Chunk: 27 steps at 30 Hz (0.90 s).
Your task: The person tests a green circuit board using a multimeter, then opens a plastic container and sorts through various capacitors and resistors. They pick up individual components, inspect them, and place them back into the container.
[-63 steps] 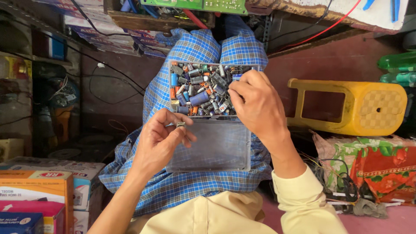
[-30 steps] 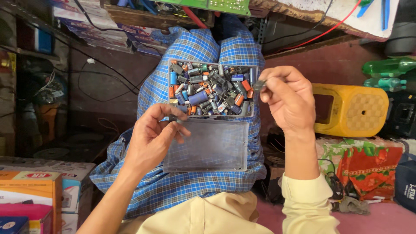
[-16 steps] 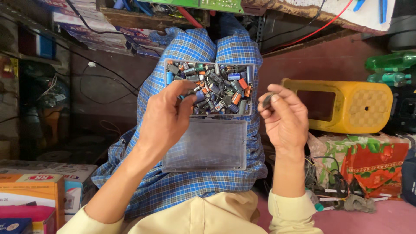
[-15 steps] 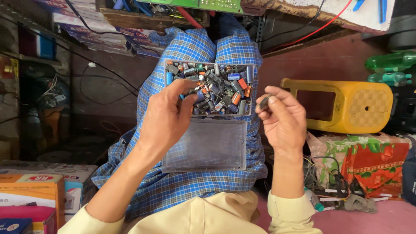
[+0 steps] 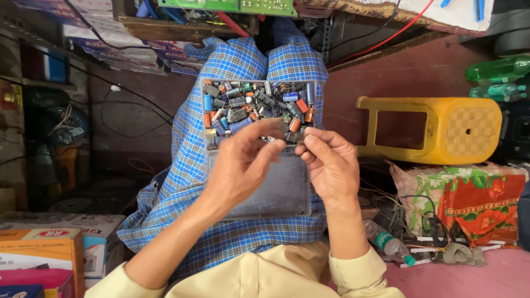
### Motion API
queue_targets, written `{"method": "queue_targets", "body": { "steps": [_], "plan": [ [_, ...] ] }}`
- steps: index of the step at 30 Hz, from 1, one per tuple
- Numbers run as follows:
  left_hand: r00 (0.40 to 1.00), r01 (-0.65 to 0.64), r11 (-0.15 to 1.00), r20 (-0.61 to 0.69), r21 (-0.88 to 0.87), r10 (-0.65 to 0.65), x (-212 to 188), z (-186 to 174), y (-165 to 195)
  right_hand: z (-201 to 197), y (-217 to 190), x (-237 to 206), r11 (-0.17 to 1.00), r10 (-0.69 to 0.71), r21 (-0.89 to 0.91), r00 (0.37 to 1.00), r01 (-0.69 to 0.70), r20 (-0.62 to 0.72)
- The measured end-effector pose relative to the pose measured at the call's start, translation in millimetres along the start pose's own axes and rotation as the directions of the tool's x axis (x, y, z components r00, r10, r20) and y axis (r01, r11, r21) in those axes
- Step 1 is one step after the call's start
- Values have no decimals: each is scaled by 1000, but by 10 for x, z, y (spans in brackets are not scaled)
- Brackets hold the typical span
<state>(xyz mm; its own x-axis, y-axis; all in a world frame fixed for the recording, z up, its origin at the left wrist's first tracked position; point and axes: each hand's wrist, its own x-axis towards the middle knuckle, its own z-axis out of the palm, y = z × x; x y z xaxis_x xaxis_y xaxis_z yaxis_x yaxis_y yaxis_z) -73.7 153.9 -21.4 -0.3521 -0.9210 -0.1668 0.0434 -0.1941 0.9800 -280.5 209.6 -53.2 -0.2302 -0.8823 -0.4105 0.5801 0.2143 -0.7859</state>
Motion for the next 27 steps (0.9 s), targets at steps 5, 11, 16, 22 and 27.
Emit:
{"method": "queue_targets", "body": {
  "steps": [5, 11, 16, 22, 27],
  "plan": [
    [990, 123, 815, 14, -566, -140, 108, 249, -263, 115, 45, -114, 999, 32, 33, 999, -31, -19],
    [968, 231, 750, 68, -620, -242, 216, 234, -387, 200, 87, -150, 999, 38, 16, 999, -38, 22],
    [953, 271, 726, 72, -632, -293, 252, 240, -403, 216, 118, -118, 1000, 30, 0, 1000, -30, -8],
    [950, 288, 685, 108, -669, -293, 261, 253, -422, 232, 137, -115, 998, -37, -44, 999, 36, -26],
    [951, 287, 702, 108, -652, -289, 266, 266, -413, 253, 125, -122, 995, -72, -78, 996, 68, -50]
  ]
}}
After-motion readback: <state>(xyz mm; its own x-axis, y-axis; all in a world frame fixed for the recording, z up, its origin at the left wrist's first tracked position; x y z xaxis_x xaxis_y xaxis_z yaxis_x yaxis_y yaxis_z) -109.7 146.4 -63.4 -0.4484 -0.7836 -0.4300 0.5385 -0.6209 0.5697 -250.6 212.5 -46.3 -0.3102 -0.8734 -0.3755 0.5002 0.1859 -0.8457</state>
